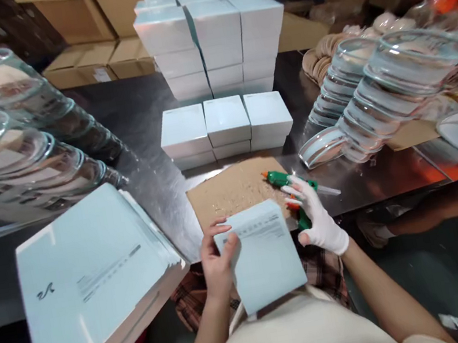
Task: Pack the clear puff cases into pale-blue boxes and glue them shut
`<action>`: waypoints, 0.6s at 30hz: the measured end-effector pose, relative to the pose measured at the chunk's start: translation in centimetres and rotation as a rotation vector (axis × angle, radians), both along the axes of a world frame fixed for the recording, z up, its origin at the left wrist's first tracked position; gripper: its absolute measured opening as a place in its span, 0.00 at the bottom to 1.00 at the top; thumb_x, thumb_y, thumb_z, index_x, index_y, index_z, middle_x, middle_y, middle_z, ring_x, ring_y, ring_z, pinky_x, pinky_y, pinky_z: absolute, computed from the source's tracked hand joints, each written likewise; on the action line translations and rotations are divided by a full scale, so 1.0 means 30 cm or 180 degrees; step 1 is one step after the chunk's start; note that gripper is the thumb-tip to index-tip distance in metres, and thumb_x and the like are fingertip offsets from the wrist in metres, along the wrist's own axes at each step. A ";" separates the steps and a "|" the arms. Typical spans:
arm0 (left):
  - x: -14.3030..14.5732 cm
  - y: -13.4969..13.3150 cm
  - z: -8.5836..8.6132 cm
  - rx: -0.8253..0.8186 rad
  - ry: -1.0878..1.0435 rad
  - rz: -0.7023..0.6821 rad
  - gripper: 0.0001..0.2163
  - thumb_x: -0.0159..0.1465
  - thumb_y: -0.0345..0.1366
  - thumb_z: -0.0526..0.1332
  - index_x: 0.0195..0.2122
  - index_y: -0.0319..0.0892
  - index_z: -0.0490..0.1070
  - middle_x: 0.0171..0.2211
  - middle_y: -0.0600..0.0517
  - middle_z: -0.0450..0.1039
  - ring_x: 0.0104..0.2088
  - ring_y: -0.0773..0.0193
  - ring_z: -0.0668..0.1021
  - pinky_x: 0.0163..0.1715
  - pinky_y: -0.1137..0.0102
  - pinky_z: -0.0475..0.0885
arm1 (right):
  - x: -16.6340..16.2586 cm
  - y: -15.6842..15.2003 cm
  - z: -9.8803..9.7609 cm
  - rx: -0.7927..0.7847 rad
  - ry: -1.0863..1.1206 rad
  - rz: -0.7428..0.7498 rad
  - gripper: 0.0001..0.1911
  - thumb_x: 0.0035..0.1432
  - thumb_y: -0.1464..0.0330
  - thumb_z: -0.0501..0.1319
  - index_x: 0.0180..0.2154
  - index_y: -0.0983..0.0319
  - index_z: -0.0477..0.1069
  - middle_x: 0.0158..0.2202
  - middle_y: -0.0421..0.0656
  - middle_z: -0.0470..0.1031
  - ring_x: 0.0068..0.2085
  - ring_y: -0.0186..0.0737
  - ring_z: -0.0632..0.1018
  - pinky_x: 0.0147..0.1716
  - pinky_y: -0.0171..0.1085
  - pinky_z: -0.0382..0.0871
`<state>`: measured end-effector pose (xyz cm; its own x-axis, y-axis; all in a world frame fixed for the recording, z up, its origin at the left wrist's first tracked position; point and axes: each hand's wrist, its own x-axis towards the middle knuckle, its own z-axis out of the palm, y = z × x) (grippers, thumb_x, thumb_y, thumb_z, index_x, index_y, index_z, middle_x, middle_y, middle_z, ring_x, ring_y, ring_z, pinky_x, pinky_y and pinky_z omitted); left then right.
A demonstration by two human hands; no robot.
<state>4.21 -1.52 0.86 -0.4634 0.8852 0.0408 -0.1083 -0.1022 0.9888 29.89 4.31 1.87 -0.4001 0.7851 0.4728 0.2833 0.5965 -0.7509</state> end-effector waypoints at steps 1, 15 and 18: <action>-0.007 0.011 0.009 -0.0086 -0.0146 0.0308 0.20 0.57 0.55 0.75 0.37 0.45 0.76 0.48 0.48 0.78 0.51 0.55 0.80 0.54 0.63 0.73 | 0.000 -0.034 -0.031 0.0359 0.0086 -0.0454 0.59 0.50 0.32 0.65 0.73 0.52 0.52 0.70 0.58 0.58 0.68 0.64 0.68 0.63 0.63 0.68; 0.007 0.010 0.086 0.0705 0.0620 -0.0217 0.41 0.62 0.57 0.70 0.73 0.59 0.55 0.74 0.42 0.59 0.75 0.44 0.61 0.68 0.47 0.67 | 0.061 0.465 0.319 0.2050 -0.2153 -0.1808 0.23 0.63 0.64 0.65 0.59 0.60 0.72 0.62 0.53 0.76 0.63 0.59 0.73 0.66 0.58 0.57; -0.050 -0.102 0.155 0.0881 0.1286 -0.0406 0.31 0.64 0.42 0.72 0.67 0.56 0.67 0.67 0.45 0.70 0.68 0.45 0.72 0.66 0.48 0.71 | 0.009 0.736 0.401 0.1680 -0.2674 -0.1995 0.31 0.63 0.65 0.63 0.64 0.70 0.66 0.65 0.59 0.70 0.65 0.64 0.70 0.62 0.56 0.61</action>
